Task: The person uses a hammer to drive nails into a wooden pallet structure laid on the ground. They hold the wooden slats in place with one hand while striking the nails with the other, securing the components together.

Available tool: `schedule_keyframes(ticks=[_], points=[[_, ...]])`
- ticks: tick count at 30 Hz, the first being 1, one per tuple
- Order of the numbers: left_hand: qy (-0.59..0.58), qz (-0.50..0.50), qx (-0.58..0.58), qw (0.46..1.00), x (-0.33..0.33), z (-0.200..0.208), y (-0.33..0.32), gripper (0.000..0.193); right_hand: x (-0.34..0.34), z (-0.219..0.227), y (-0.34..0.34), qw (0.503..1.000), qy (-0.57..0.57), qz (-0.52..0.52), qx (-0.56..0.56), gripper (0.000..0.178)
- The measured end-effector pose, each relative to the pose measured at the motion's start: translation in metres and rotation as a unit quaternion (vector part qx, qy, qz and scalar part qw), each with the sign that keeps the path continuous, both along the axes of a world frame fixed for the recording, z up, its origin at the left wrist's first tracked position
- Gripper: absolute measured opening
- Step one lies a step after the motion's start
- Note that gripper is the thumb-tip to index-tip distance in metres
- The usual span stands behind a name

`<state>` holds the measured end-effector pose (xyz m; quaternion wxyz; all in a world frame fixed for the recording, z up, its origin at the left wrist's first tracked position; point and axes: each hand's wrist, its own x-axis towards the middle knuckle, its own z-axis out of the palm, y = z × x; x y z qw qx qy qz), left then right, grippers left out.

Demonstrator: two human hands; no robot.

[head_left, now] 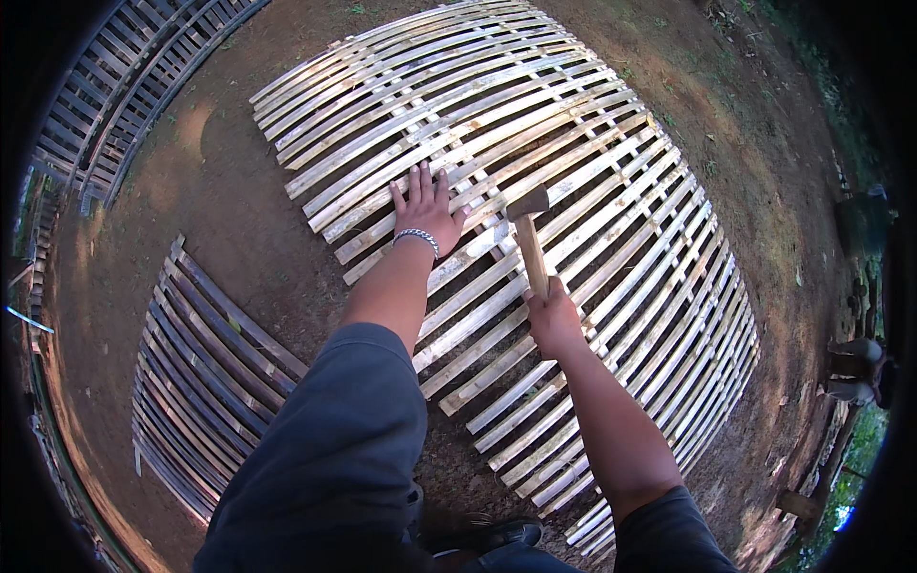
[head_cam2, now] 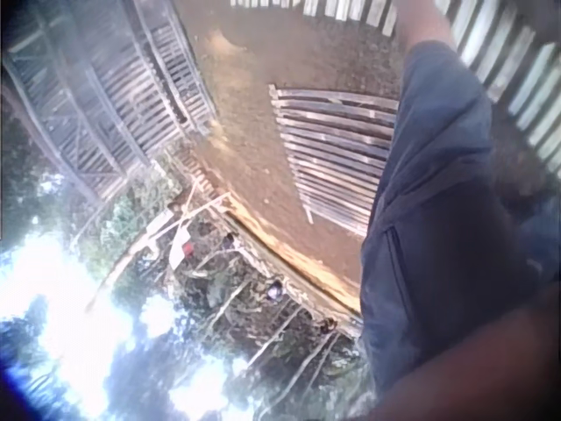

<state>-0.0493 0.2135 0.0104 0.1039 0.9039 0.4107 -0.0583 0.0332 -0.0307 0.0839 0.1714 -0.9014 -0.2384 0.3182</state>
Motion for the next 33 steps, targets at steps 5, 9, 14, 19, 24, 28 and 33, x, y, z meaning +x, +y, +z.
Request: schedule_keyframes(ticks=[5, 9, 14, 19, 24, 28, 33], points=[[0.025, -0.003, -0.034, 0.999, -0.012, 0.006, 0.002, 0.101, 0.006, 0.042, 0.045, 0.973, -0.031, -0.087, 0.213, 0.036], [0.069, -0.012, -0.087, 0.994, -0.007, 0.022, -0.001, 0.135, 0.018, 0.034, 0.064, 0.969, -0.091, -0.061, 0.221, 0.037], [0.130, -0.011, -0.122, 0.984, 0.001, 0.036, 0.007, 0.144, 0.034, -0.005, 0.067, 0.987, -0.059, 0.126, -0.079, 0.041], [0.137, -0.008, -0.129, 0.982, 0.001, 0.032, 0.007, 0.150, 0.027, 0.011, 0.069, 0.987, -0.116, 0.029, 0.109, 0.042], [0.147, -0.014, -0.135, 0.980, 0.009, 0.036, 0.013, 0.150, 0.048, -0.022, 0.061, 0.984, -0.097, 0.130, -0.075, 0.034], [0.149, -0.016, -0.136, 0.979, 0.005, 0.038, 0.016, 0.150, 0.055, 0.001, 0.071, 0.987, -0.098, 0.115, 0.049, 0.032], [0.140, -0.009, -0.134, 0.981, 0.003, 0.034, 0.012, 0.152, 0.015, 0.016, 0.081, 0.907, 0.056, -0.221, 0.354, 0.027]])
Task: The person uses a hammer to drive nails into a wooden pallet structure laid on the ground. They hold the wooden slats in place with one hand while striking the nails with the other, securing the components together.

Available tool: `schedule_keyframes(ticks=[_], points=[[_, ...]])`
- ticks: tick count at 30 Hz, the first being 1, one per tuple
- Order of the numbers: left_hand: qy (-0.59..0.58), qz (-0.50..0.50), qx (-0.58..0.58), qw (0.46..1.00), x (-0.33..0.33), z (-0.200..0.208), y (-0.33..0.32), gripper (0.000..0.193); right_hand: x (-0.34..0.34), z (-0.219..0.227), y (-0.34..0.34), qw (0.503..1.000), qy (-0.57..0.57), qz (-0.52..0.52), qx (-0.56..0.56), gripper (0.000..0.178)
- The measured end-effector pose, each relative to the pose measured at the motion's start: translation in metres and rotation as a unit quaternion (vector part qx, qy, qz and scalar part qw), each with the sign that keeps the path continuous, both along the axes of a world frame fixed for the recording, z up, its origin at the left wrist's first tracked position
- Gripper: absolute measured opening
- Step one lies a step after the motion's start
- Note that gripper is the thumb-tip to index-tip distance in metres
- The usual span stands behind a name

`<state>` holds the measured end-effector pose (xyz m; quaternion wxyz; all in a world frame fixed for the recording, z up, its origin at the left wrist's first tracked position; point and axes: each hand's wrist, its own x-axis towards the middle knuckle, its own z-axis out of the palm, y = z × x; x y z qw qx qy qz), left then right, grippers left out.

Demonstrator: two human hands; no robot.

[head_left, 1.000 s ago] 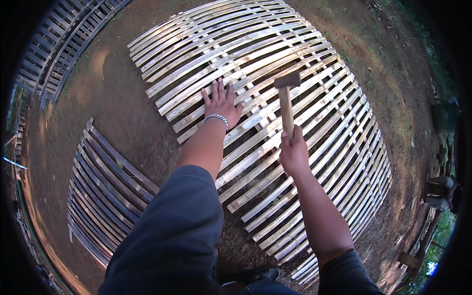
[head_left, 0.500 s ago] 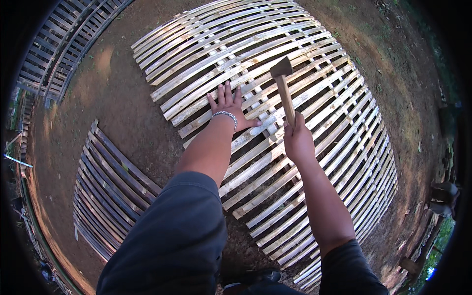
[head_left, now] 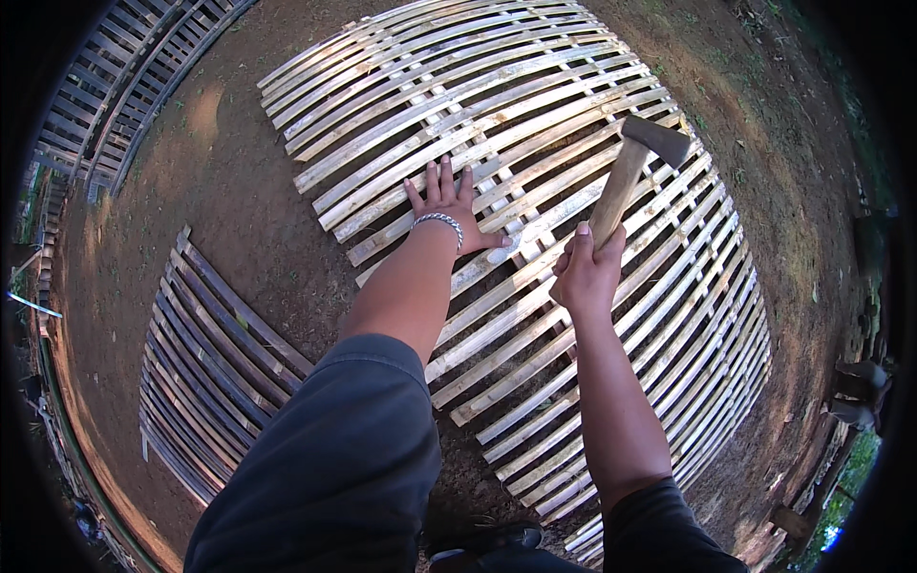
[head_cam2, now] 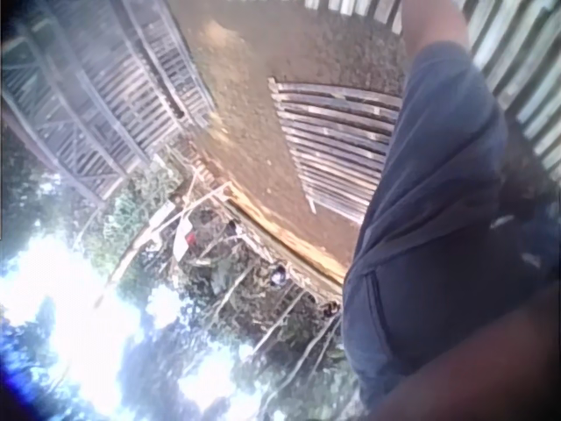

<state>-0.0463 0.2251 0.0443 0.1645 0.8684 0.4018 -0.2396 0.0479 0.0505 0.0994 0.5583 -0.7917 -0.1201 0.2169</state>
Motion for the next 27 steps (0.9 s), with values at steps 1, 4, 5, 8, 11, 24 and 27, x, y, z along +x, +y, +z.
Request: schedule_keyframes(ticks=[1, 4, 5, 8, 11, 24, 27], points=[[-0.001, -0.001, -0.001, 1.000, 0.001, 0.000, -0.001, 0.153, -0.010, -0.014, 0.000, 0.998, 0.013, -0.029, 0.045, 0.029], [-0.001, -0.002, 0.004, 1.000, 0.000, -0.001, 0.000, 0.152, -0.036, -0.045, 0.002, 0.995, 0.039, 0.032, -0.084, 0.033], [-0.003, -0.001, 0.004, 1.000, 0.000, -0.002, -0.001, 0.151, -0.041, -0.053, 0.004, 0.976, 0.044, 0.128, -0.173, 0.034], [-0.010, 0.000, 0.011, 1.000, 0.000, -0.003, -0.001, 0.150, -0.043, -0.041, 0.006, 0.966, 0.237, 0.083, -0.054, 0.038], [-0.008, -0.003, 0.015, 1.000, 0.001, 0.006, -0.004, 0.148, -0.049, -0.037, 0.007, 0.990, 0.130, -0.034, 0.043, 0.043], [-0.015, -0.004, 0.010, 1.000, 0.002, -0.001, -0.007, 0.149, -0.042, -0.032, -0.008, 0.960, -0.111, 0.122, -0.228, 0.043], [-0.016, 0.001, 0.013, 1.000, -0.001, -0.003, -0.005, 0.150, -0.017, -0.037, -0.008, 0.887, -0.119, 0.297, -0.331, 0.044]])
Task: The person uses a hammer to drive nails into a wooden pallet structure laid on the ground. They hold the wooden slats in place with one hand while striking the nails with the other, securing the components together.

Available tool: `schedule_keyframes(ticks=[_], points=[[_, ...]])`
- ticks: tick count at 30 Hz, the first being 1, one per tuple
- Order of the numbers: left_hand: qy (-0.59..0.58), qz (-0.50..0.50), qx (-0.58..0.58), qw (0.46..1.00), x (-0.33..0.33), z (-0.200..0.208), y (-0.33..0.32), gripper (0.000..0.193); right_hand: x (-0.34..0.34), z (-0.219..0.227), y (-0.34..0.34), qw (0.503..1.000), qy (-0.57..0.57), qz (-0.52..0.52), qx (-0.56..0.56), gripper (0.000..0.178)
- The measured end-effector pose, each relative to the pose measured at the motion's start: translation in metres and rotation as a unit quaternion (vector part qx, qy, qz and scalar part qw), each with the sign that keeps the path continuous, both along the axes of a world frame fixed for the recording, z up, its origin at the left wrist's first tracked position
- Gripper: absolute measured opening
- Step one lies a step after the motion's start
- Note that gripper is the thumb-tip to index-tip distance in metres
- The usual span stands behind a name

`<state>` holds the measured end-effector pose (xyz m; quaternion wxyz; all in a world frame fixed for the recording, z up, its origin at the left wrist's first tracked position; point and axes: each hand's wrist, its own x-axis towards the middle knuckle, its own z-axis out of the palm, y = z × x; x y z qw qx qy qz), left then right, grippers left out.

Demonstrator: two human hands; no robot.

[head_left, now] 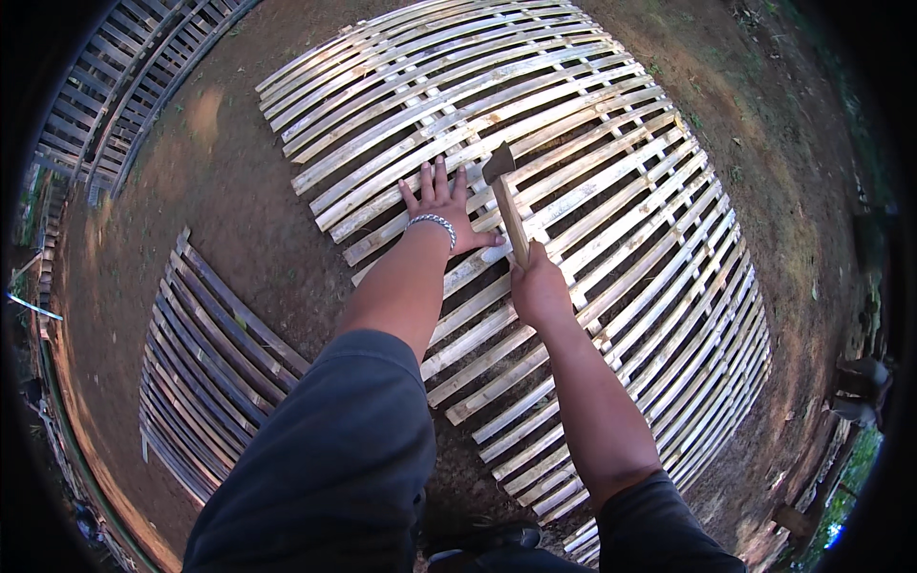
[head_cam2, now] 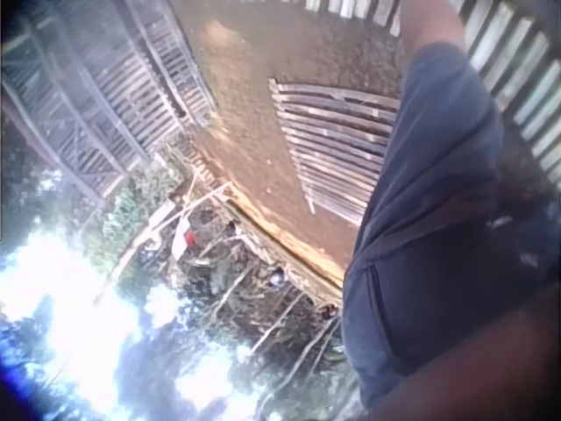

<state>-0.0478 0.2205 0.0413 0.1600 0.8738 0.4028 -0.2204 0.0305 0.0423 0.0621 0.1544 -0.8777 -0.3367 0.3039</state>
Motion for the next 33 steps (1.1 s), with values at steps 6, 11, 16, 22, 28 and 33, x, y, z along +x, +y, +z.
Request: schedule_keyframes(ticks=[6, 11, 16, 22, 28, 33], points=[[0.002, 0.000, -0.003, 1.000, -0.004, -0.002, -0.002, 0.149, -0.013, 0.015, 0.000, 0.983, -0.025, -0.115, 0.140, 0.040], [-0.015, -0.003, -0.004, 1.000, -0.002, 0.001, 0.000, 0.148, 0.016, 0.014, -0.007, 0.999, -0.026, 0.001, -0.023, 0.039], [-0.011, 0.002, -0.002, 1.000, -0.004, 0.001, 0.003, 0.149, 0.014, 0.054, 0.001, 0.992, -0.097, 0.033, 0.067, 0.044], [-0.020, -0.004, -0.002, 1.000, 0.000, 0.001, 0.001, 0.149, 0.046, 0.033, -0.003, 0.978, -0.117, 0.121, -0.123, 0.026], [-0.004, -0.005, 0.001, 1.000, -0.006, 0.000, 0.004, 0.148, 0.027, 0.043, -0.002, 0.985, -0.119, 0.023, 0.125, 0.036], [-0.023, -0.013, -0.003, 1.000, 0.002, 0.000, 0.000, 0.147, 0.045, 0.018, -0.016, 0.978, -0.117, 0.120, -0.122, 0.034]])
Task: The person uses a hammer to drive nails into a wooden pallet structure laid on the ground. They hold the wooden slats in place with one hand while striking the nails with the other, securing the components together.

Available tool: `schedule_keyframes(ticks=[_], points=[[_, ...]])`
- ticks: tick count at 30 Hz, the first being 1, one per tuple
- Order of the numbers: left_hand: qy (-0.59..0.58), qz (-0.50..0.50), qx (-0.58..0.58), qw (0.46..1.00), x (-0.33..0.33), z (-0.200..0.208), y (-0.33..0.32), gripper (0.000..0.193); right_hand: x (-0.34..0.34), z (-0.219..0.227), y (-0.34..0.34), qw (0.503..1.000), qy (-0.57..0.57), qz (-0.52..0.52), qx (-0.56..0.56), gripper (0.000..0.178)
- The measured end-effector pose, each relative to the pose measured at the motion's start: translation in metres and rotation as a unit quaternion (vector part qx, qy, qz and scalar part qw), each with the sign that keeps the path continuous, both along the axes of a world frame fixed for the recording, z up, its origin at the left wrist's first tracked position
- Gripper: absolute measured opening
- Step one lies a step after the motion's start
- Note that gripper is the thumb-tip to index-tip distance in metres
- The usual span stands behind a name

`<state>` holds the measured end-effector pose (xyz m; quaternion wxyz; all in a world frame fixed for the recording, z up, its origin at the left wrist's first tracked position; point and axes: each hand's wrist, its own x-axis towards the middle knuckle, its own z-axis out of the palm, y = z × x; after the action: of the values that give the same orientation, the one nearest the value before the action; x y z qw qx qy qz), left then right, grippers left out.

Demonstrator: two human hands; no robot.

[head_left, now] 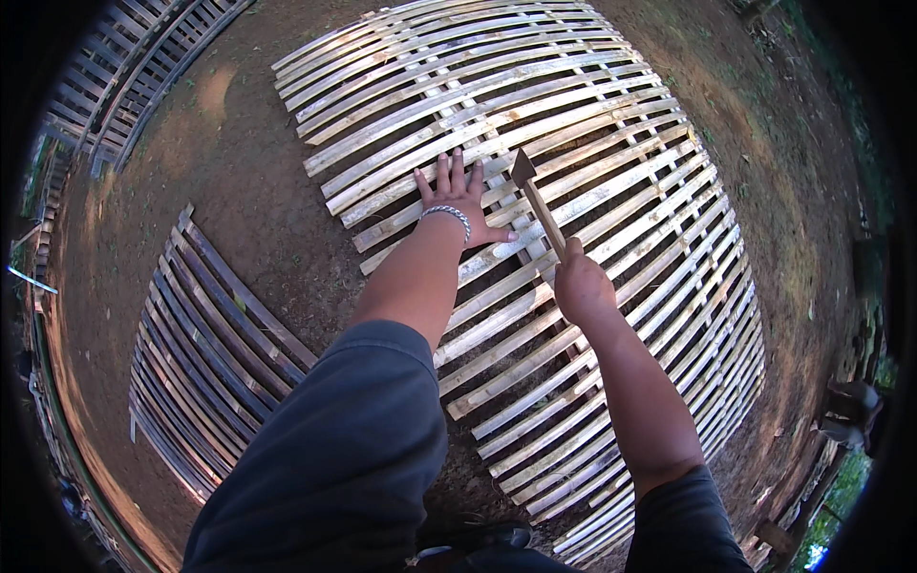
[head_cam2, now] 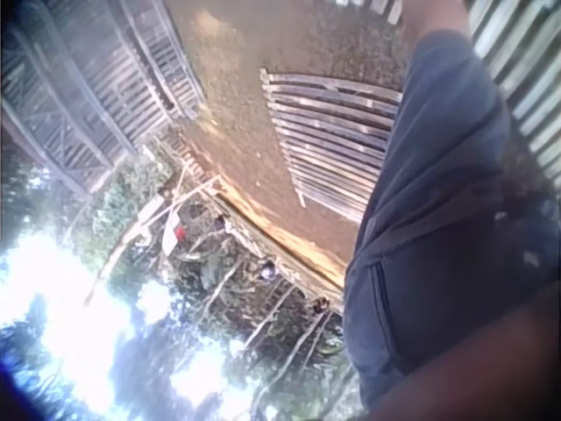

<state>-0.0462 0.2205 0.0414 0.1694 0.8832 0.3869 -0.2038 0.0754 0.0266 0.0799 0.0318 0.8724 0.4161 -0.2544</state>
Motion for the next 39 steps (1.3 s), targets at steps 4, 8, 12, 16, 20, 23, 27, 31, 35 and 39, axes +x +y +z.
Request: schedule_keyframes(ticks=[4, 8, 12, 16, 20, 23, 27, 31, 35, 39], points=[[-0.007, 0.013, 0.009, 1.000, -0.011, -0.003, 0.002, 0.145, -0.010, 0.055, 0.027, 0.993, -0.022, 0.028, 0.112, 0.035], [-0.026, 0.013, 0.006, 1.000, -0.006, -0.002, 0.002, 0.144, -0.010, 0.083, 0.040, 0.987, -0.054, 0.087, 0.123, 0.034], [0.004, 0.006, -0.005, 1.000, -0.003, 0.004, 0.002, 0.144, 0.022, 0.099, 0.055, 0.968, -0.115, 0.208, -0.080, 0.023], [0.001, 0.010, 0.012, 1.000, -0.010, 0.000, 0.006, 0.146, -0.002, 0.121, 0.069, 0.974, -0.096, 0.157, 0.135, 0.019], [-0.010, -0.002, 0.008, 1.000, -0.005, 0.001, 0.000, 0.146, 0.006, 0.093, 0.044, 0.987, -0.087, 0.133, 0.011, 0.019], [-0.025, 0.003, 0.015, 1.000, -0.010, -0.002, 0.002, 0.146, 0.021, 0.078, 0.033, 0.987, -0.093, 0.126, -0.030, 0.022], [-0.027, 0.017, 0.005, 0.999, -0.014, -0.004, 0.003, 0.144, -0.006, 0.083, 0.043, 0.986, -0.044, 0.048, 0.151, 0.030], [-0.042, 0.005, 0.009, 0.999, -0.008, -0.001, -0.001, 0.143, 0.003, 0.045, 0.017, 0.996, -0.045, 0.075, 0.035, 0.032], [-0.039, 0.015, 0.014, 0.999, -0.015, -0.003, 0.003, 0.142, -0.002, 0.075, 0.033, 0.991, -0.057, 0.100, 0.061, 0.027], [-0.044, 0.011, 0.009, 0.999, -0.012, -0.007, 0.001, 0.143, -0.018, 0.066, 0.028, 0.985, -0.032, 0.041, 0.166, 0.027]])
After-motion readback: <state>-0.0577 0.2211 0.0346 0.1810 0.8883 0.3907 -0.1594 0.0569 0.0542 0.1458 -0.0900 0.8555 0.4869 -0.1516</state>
